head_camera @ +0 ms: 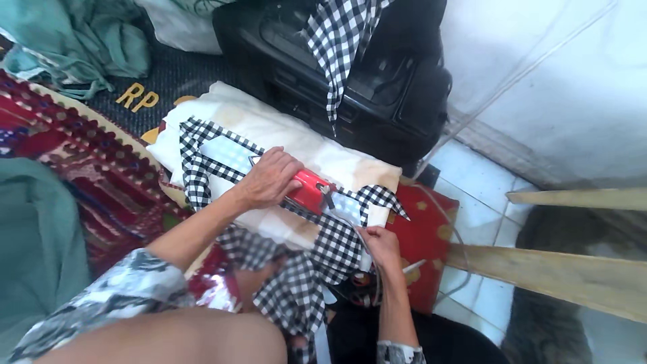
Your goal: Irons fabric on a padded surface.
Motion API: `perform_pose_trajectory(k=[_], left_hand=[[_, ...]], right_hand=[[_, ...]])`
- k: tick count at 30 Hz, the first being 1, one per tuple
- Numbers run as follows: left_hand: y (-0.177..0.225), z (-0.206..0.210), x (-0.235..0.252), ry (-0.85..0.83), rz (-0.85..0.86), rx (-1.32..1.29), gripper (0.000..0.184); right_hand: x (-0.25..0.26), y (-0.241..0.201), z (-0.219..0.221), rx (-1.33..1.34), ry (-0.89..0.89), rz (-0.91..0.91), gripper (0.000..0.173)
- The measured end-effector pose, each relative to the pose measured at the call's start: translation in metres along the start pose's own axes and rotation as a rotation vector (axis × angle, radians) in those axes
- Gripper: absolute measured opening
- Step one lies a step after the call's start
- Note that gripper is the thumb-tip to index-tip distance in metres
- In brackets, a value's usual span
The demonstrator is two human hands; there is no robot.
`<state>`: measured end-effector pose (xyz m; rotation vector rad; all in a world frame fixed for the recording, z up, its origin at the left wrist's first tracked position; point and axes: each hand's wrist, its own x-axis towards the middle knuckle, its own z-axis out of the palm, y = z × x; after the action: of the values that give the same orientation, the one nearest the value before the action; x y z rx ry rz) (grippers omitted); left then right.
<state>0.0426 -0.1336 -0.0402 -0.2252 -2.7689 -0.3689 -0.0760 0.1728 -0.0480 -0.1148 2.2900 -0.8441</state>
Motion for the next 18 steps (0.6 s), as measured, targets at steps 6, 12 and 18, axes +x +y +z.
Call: perform_pose_trajectory(k=[6,12,18], left_hand=[[-0.0005,0.0006,-0.0002,-0.017,-0.004,-0.008,0.050],[0.0013,-0.0001,0.0007,-0.007,0.004,0.001,0.050],[0.0037,0.0007,0.0003,-0.006,-0.008,0.008,0.051]], right_hand=[[-0.0012,-0.0008,0.0045,-0.042,0.084,-0.087,0.031],[0.0038,-0.0008,0.0045,0.020,-0.004,-0.080,0.030],[0.0042,0.0036,0.0050,0.063,0.023,-0.107,0.027]])
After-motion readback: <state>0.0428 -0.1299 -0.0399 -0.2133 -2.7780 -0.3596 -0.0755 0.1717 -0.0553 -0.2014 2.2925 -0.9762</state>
